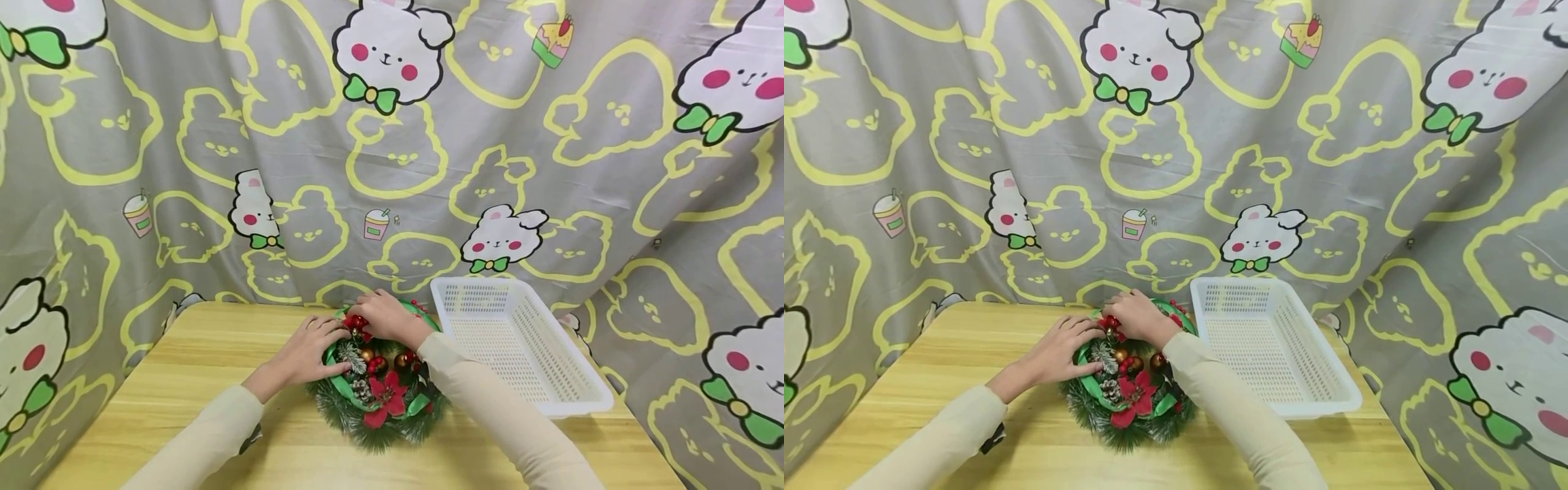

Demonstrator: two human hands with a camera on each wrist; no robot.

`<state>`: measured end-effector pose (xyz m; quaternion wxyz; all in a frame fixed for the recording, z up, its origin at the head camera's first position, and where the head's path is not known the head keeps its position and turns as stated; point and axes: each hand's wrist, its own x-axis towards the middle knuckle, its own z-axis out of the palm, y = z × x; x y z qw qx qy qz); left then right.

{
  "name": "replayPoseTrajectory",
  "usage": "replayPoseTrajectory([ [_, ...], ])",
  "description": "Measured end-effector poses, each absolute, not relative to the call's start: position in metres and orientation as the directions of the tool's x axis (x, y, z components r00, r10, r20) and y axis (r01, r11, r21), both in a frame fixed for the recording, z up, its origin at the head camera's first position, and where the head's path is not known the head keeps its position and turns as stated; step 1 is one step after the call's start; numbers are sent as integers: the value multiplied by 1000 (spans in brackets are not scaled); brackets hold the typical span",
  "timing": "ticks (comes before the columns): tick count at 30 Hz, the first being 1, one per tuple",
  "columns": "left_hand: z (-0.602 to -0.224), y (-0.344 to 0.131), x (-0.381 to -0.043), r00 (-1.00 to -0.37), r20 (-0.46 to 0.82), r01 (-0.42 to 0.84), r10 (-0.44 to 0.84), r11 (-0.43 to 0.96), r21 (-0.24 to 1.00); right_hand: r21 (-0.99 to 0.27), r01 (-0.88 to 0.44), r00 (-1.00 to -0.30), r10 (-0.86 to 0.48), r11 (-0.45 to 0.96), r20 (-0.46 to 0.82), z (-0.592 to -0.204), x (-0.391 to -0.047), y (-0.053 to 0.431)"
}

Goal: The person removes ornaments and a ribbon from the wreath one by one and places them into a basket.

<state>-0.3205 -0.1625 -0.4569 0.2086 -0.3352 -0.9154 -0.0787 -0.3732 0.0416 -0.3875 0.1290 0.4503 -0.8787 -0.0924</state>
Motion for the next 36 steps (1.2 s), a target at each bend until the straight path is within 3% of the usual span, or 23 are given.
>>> replayPoseTrajectory([
  [6, -459, -162, -321, -696, 428, 639, 577, 769, 2, 271, -761, -580, -805, 589, 120, -383, -372, 44],
  [21, -459, -161, -320, -674, 446, 652, 588, 758, -15, 343, -755, -551, -824, 559, 133, -360, -367, 58],
  [28, -458, -162, -321, -675, 444, 652, 589, 758, -15, 489, -729, -433, -876, 478, 211, -348, -363, 71],
  [36, -455, -161, -321, -673, 449, 657, 588, 754, -2, 569, -675, -258, -873, 469, 413, -333, -375, 102],
])
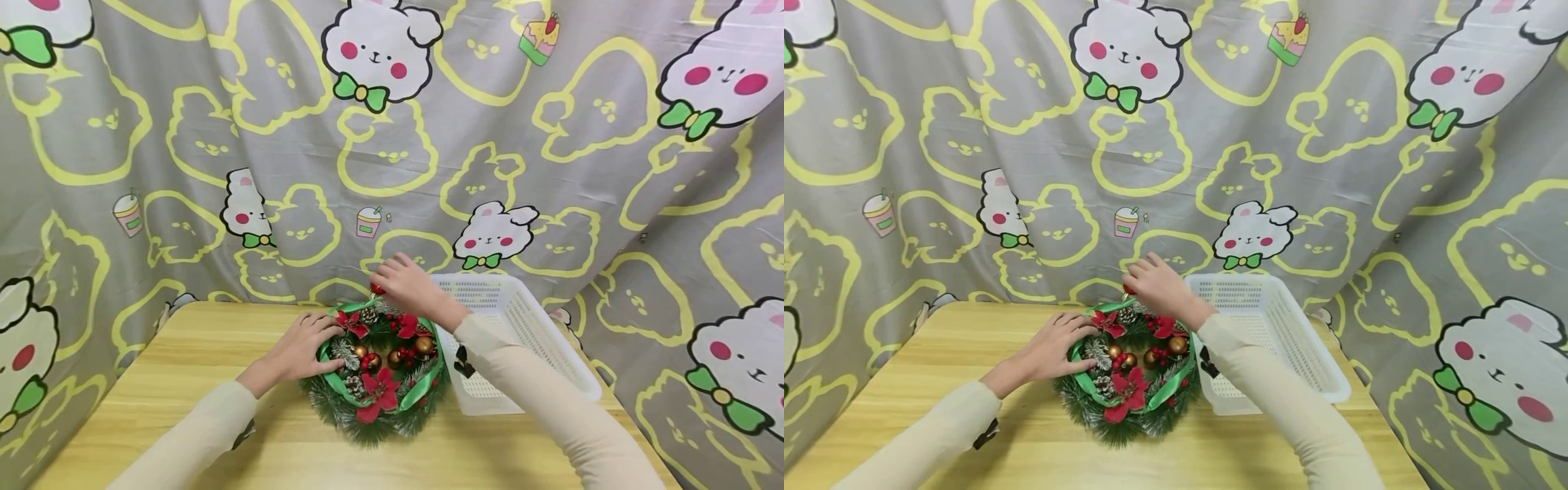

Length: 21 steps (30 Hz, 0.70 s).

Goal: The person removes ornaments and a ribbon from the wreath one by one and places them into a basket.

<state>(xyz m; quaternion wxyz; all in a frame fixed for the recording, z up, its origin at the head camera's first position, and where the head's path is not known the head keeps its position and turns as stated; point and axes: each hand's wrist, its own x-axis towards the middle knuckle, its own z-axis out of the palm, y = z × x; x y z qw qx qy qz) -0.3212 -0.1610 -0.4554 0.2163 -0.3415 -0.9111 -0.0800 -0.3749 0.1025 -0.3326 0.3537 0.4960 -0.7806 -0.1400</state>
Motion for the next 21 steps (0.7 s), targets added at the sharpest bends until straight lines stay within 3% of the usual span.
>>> replayPoseTrajectory([
  [9, -459, -161, -323, -682, 439, 657, 585, 754, 14, 519, -633, -152, -750, 574, 644, -316, -397, 159],
  [16, -459, -163, -322, -679, 449, 659, 581, 751, 26, 364, -589, -204, -568, 722, 797, -329, -416, 215],
  [21, -458, -164, -323, -671, 455, 665, 585, 746, 22, 323, -541, -251, -515, 776, 820, -350, -426, 246],
])
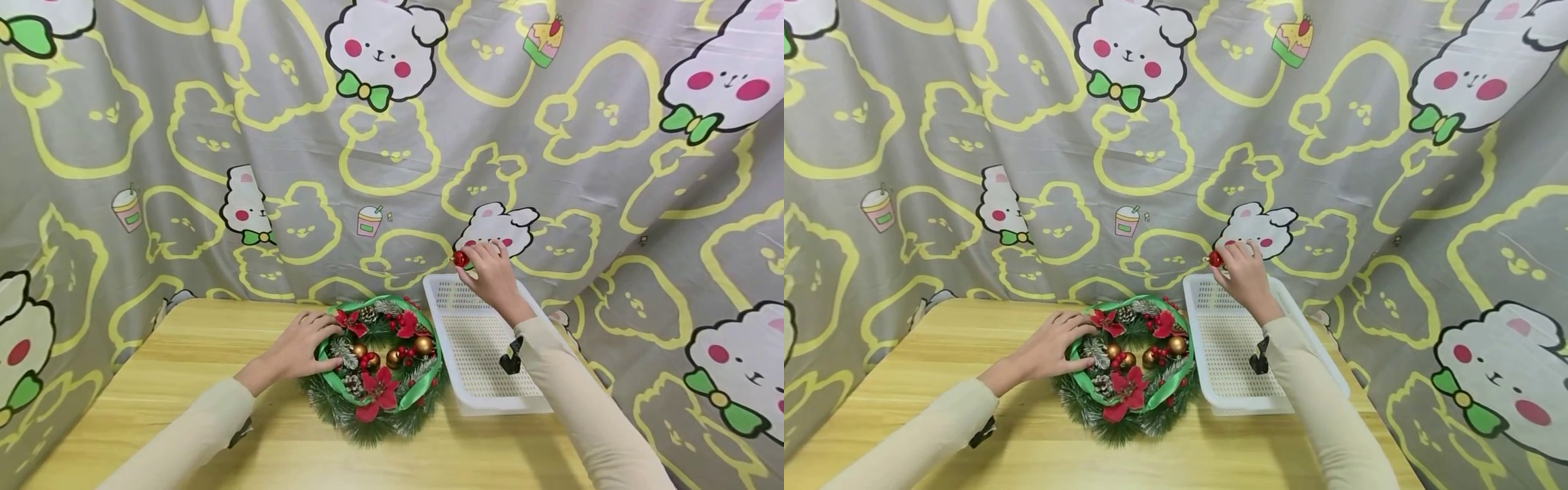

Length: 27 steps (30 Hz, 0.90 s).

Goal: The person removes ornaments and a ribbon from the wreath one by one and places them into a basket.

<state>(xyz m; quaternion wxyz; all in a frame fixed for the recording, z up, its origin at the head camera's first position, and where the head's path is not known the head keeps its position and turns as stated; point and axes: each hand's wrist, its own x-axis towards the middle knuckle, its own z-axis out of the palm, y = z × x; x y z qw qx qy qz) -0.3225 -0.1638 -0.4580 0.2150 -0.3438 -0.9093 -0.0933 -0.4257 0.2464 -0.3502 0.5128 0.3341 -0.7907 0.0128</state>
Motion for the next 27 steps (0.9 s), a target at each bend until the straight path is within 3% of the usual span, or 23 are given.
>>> replayPoseTrajectory([
  [10, -461, -167, -326, -652, 470, 674, 595, 739, 0, 274, -480, -470, -508, 833, 722, -386, -439, 280],
  [18, -461, -167, -326, -647, 486, 670, 587, 742, -5, 175, -368, -680, -393, 913, 619, -413, -442, 305],
  [27, -465, -167, -323, -666, 480, 653, 571, 757, 6, 166, -291, -773, -334, 942, 539, -438, -435, 322],
])
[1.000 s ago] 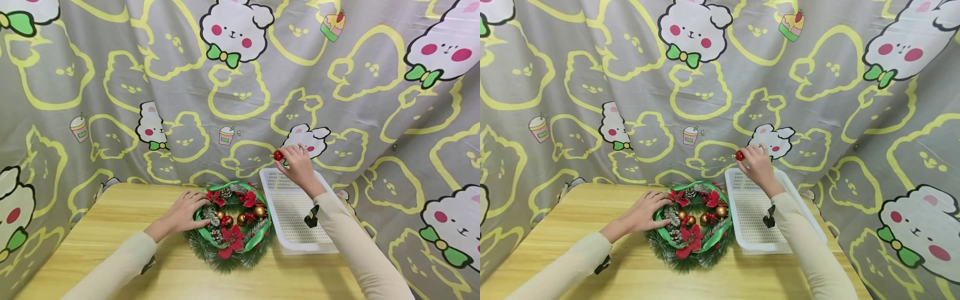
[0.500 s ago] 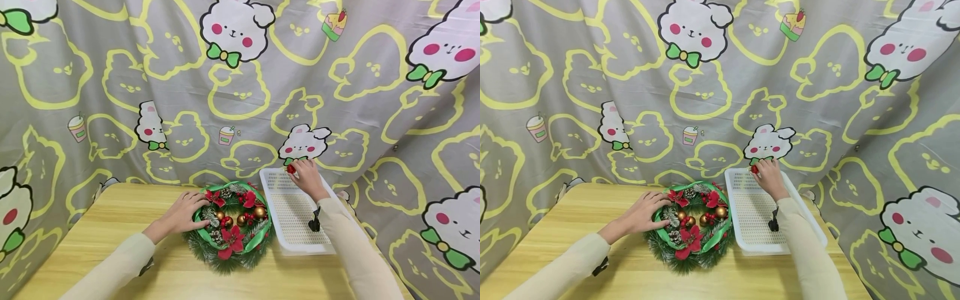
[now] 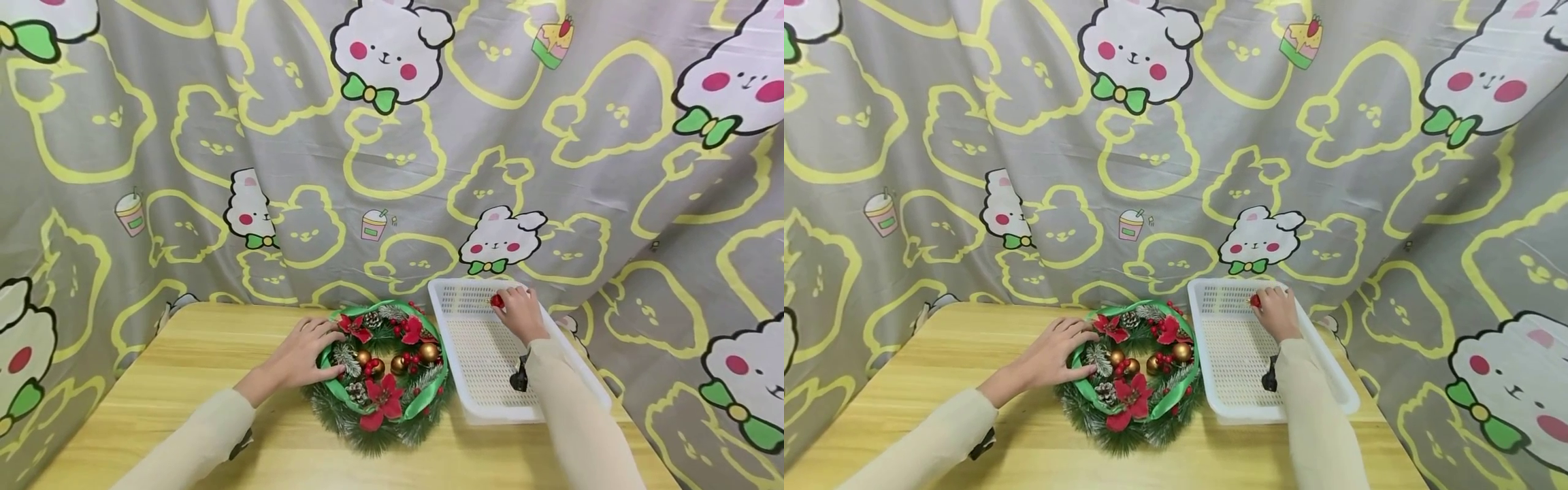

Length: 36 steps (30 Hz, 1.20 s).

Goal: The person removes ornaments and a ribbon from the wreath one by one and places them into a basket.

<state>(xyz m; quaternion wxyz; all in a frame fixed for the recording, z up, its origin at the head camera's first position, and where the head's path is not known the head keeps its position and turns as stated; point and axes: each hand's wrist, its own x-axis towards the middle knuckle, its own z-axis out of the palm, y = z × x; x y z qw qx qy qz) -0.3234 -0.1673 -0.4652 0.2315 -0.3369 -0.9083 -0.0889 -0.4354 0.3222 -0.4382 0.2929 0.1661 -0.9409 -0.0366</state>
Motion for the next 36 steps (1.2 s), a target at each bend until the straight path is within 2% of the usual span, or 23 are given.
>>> replayPoseTrajectory([
  [5, -465, -167, -323, -655, 492, 658, 574, 753, -3, 205, -290, -783, -354, 935, 511, -448, -434, 326],
  [10, -464, -166, -322, -675, 469, 648, 569, 762, 8, 238, -287, -791, -370, 928, 488, -457, -437, 326],
  [18, -465, -165, -322, -690, 450, 643, 567, 766, 19, 208, -252, -850, -319, 945, 420, -469, -440, 327],
  [23, -465, -165, -323, -687, 454, 644, 568, 765, 16, 223, -244, -859, -317, 944, 403, -472, -439, 327],
  [30, -464, -166, -322, -651, 495, 658, 576, 753, -10, 224, -251, -865, -322, 942, 385, -472, -438, 326],
  [36, -464, -165, -323, -680, 461, 645, 570, 764, 7, 200, -254, -875, -313, 946, 369, -476, -439, 327],
])
